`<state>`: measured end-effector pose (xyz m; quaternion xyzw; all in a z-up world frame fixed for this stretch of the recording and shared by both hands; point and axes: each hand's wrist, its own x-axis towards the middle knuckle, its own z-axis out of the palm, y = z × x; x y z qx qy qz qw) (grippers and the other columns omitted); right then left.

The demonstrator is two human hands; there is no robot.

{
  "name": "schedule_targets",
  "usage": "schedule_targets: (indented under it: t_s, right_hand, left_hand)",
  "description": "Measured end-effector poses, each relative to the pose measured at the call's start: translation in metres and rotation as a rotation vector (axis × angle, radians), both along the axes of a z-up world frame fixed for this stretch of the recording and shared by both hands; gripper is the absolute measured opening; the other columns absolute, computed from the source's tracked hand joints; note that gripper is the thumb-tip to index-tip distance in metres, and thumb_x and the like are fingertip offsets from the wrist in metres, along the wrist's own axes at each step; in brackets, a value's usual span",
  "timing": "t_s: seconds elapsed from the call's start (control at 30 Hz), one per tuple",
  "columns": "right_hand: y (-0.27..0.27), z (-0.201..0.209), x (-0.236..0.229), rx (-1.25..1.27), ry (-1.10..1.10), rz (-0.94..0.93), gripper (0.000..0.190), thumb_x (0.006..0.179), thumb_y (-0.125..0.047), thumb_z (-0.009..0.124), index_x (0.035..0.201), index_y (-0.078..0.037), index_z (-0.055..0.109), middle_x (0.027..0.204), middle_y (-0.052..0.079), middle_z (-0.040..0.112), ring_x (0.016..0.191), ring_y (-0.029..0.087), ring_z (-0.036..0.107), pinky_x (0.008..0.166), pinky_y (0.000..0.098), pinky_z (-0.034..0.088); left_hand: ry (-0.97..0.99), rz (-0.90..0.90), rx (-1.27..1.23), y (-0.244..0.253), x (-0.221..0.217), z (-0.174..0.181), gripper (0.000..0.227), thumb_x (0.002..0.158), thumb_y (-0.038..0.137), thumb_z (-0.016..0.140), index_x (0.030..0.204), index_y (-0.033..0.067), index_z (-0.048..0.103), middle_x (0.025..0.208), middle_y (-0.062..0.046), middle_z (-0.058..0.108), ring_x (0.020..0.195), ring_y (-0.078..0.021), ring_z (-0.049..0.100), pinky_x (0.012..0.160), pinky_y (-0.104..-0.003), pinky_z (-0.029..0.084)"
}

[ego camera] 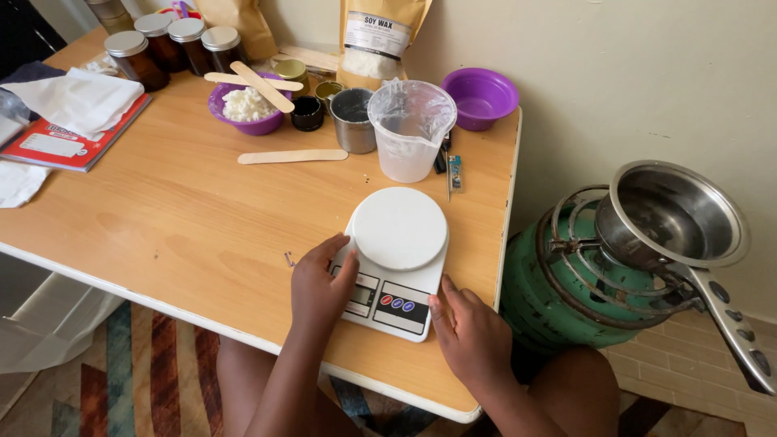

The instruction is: Cleaning the work surface, setting up a digital scale, and lighting a gas stove in preparation for candle making.

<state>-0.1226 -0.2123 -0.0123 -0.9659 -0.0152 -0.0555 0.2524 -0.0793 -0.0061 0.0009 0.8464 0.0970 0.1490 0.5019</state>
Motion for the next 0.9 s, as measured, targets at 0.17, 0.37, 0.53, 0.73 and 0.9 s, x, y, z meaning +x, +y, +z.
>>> schedule_targets:
  t_s: [0.17, 0.37, 0.53, 0.73, 0.9]
  right_hand:
    - [0.009, 0.007, 0.0, -0.154, 0.04, 0.06, 0.059, 0.089, -0.055, 0.034, 0.136, -0.022, 0.048, 0.086, 0.002, 0.06, 0.078, 0.024, 0.063, 0.053, 0.0428, 0.05]
    - [0.033, 0.017, 0.018, 0.009, 0.032, 0.197, 0.042, 0.094, -0.044, 0.042, 0.107, -0.006, 0.055, 0.08, 0.009, 0.057, 0.068, 0.026, 0.059, 0.049, 0.0403, 0.046]
    - [0.066, 0.02, 0.035, -0.044, 0.099, 0.306, 0.066, 0.093, -0.049, 0.043, 0.131, 0.005, 0.041, 0.102, 0.019, 0.056, 0.087, 0.04, 0.065, 0.069, 0.0511, 0.054]
    - [0.066, 0.054, 0.044, 0.044, 0.244, 0.453, 0.069, 0.095, -0.046, 0.036, 0.15, -0.009, 0.014, 0.11, 0.018, 0.056, 0.099, 0.04, 0.063, 0.081, 0.0537, 0.051]
    - [0.007, 0.059, 0.007, 0.728, 0.167, 0.315, 0.073, 0.09, -0.033, 0.048, 0.149, -0.008, 0.015, 0.081, 0.007, 0.055, 0.072, 0.017, 0.057, 0.069, 0.0276, 0.044]
  left_hand:
    - [-0.06, -0.093, 0.341, 0.011, -0.004, -0.019, 0.062, 0.078, 0.038, 0.063, 0.129, 0.0044, 0.052, 0.133, -0.014, 0.054, 0.121, -0.0309, 0.049, 0.1, -0.042, 0.038]
    - [-0.082, -0.069, 0.369, 0.021, 0.001, -0.019, 0.064, 0.08, 0.038, 0.061, 0.13, -0.0004, 0.048, 0.134, -0.017, 0.051, 0.125, -0.0316, 0.046, 0.105, -0.045, 0.033]
    - [-0.09, -0.046, 0.252, 0.045, 0.004, 0.002, 0.063, 0.082, 0.034, 0.066, 0.127, -0.0075, 0.052, 0.127, -0.034, 0.05, 0.118, -0.0491, 0.048, 0.104, -0.052, 0.034]
    - [-0.161, 0.23, 0.237, 0.057, 0.022, -0.006, 0.064, 0.08, 0.037, 0.068, 0.131, 0.0024, 0.051, 0.139, -0.025, 0.044, 0.128, -0.0402, 0.041, 0.111, -0.058, 0.016]
    - [-0.562, 0.173, -0.461, -0.03, 0.012, 0.021, 0.019, 0.085, 0.003, 0.057, 0.103, 0.0086, 0.061, 0.101, -0.005, 0.061, 0.099, -0.0164, 0.057, 0.092, -0.03, 0.042]
